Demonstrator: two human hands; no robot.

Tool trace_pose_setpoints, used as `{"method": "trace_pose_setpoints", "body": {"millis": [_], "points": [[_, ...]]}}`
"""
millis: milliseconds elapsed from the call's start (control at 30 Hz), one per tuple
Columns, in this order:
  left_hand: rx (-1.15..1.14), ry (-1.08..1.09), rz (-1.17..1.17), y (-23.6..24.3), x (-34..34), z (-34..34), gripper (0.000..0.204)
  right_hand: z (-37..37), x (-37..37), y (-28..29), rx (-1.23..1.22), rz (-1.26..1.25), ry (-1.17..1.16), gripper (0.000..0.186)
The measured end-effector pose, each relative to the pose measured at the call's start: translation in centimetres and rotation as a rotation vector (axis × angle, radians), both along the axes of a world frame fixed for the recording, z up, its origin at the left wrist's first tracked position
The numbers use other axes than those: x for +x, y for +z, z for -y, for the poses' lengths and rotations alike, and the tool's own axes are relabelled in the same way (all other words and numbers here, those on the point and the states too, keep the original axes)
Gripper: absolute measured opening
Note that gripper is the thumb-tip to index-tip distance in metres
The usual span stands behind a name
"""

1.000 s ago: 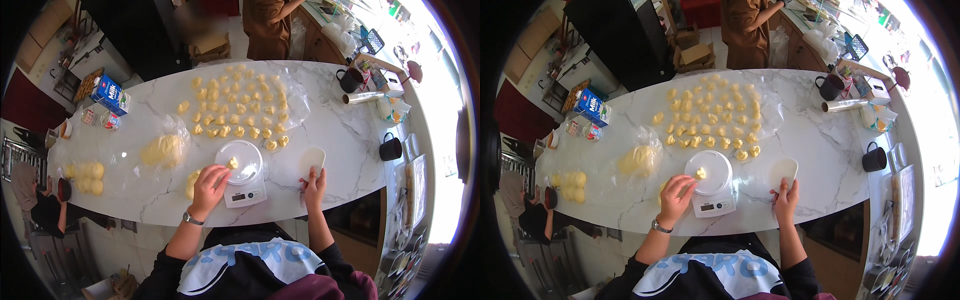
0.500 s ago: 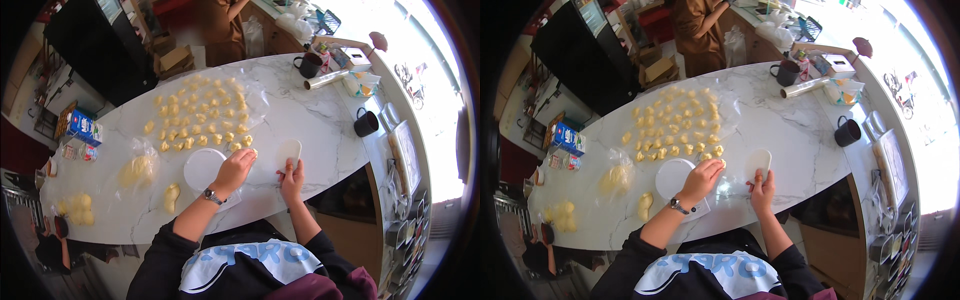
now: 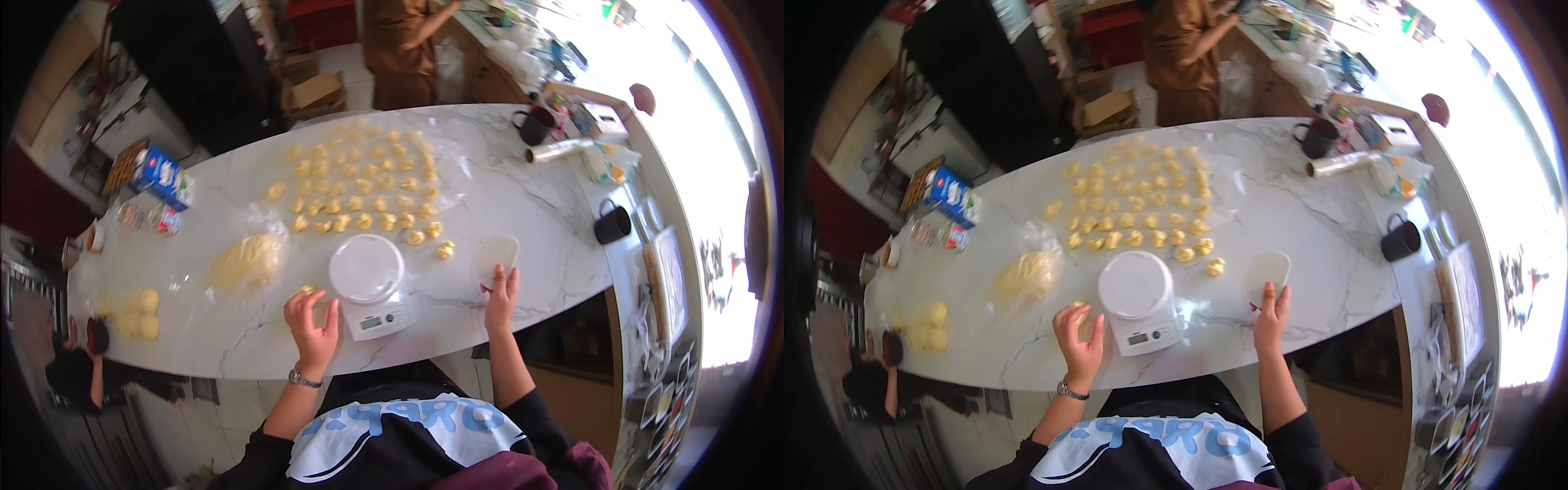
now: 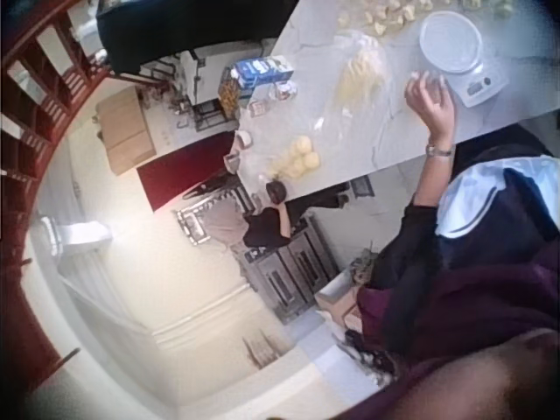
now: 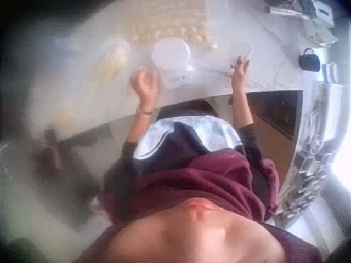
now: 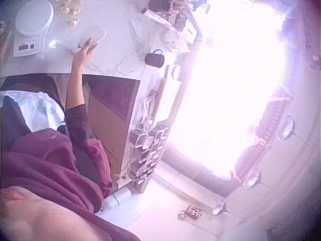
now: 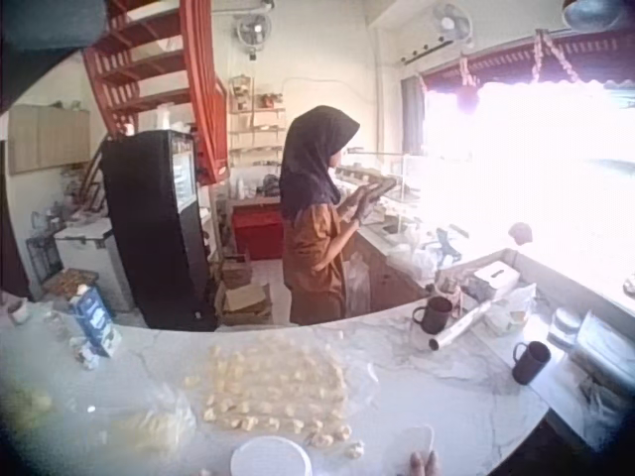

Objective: The person weighs small pieces of dough on a digital scale, taking them from a plastic bag and placing them on a small plastic lid on the scale, then arranging the weighed pieces on a plastic sheet.

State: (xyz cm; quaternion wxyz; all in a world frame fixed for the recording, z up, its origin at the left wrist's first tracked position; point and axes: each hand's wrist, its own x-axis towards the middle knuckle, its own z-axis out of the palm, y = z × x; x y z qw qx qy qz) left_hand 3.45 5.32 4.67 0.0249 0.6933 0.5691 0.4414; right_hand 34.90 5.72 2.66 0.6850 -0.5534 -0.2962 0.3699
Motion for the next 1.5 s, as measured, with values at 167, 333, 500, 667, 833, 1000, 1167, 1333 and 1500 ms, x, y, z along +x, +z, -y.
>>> {"method": "trace_pose_setpoints", "body": {"millis": [167,333,500,667,833,1000,1167,1333,1500], "points": [[-0.161,0.217,0.32,-3.8,-5.4,4.6,0.059,-1.6,-10.7,5.5,-0.243,0.578,0.725,0.027],[-0.136,0.224,0.137,-4.2,-7.2,4.2,0.029,-3.9,-22.1,7.7,-0.042,1.093,1.227,0.024],[-0.119,0.054,0.138,-3.7,-7.8,3.8,0.027,-4.4,-25.7,6.4,0.077,1.372,1.376,0.019],[-0.287,-0.155,0.231,-2.7,-8.5,5.2,0.024,1.9,-23.0,2.3,0.036,1.277,1.133,0.019],[-0.345,-0.208,0.603,-0.2,-6.6,3.9,0.019,3.6,-19.6,3.4,-0.234,1.016,0.784,0.018],[-0.596,-0.497,0.841,1.1,-3.6,-3.1,0.031,1.3,-14.9,6.3,-0.221,0.642,0.308,0.017],[-0.734,-0.664,0.947,1.0,-1.7,-6.2,0.036,2.1,-12.9,7.4,-0.256,0.602,0.17,0.018],[-0.234,-0.395,0.201,0.0,-4.3,-4.5,0.045,-0.2,-10.0,5.1,-0.164,0.251,0.181,0.026],[-0.248,-0.266,0.034,-2.7,-7.4,-1.8,0.055,-7.9,-12.2,5.1,-0.271,0.279,0.527,0.035]]}}
